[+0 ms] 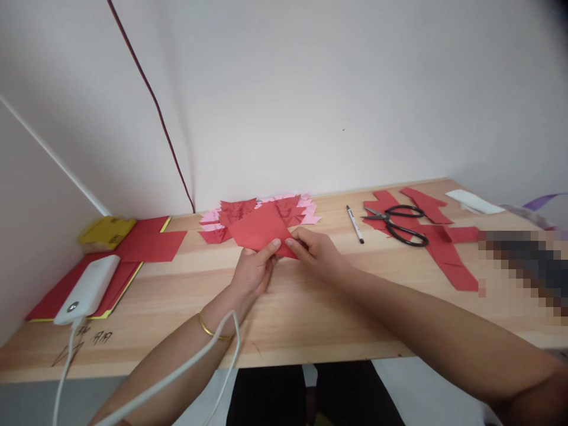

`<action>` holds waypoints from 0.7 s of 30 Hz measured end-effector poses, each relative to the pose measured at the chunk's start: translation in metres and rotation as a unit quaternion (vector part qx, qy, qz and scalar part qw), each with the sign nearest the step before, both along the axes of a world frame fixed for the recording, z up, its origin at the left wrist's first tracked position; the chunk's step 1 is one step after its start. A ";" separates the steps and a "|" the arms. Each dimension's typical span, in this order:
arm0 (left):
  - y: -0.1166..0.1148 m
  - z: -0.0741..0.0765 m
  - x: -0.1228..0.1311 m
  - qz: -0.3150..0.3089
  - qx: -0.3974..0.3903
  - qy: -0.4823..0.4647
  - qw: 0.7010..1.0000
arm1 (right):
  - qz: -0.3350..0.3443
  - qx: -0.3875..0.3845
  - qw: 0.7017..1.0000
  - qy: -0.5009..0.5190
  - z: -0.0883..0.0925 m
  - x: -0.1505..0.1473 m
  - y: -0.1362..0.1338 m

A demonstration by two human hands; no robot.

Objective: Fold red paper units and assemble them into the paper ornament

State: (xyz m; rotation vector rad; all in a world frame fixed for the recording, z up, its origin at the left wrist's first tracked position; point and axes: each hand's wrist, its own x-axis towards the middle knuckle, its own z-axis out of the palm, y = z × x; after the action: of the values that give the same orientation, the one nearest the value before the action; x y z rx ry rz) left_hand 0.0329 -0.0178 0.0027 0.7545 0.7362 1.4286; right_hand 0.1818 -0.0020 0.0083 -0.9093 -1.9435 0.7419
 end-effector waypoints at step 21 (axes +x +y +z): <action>0.008 0.019 -0.032 0.094 0.246 0.542 0.798 | -0.012 -0.101 0.924 -0.369 -0.002 0.012 0.007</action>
State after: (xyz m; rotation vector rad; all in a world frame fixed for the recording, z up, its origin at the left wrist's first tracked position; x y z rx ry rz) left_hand 0.0008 -0.0100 0.0212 2.0418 1.3379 1.2875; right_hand 0.1942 0.0052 0.0066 -1.4948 -2.5224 0.6404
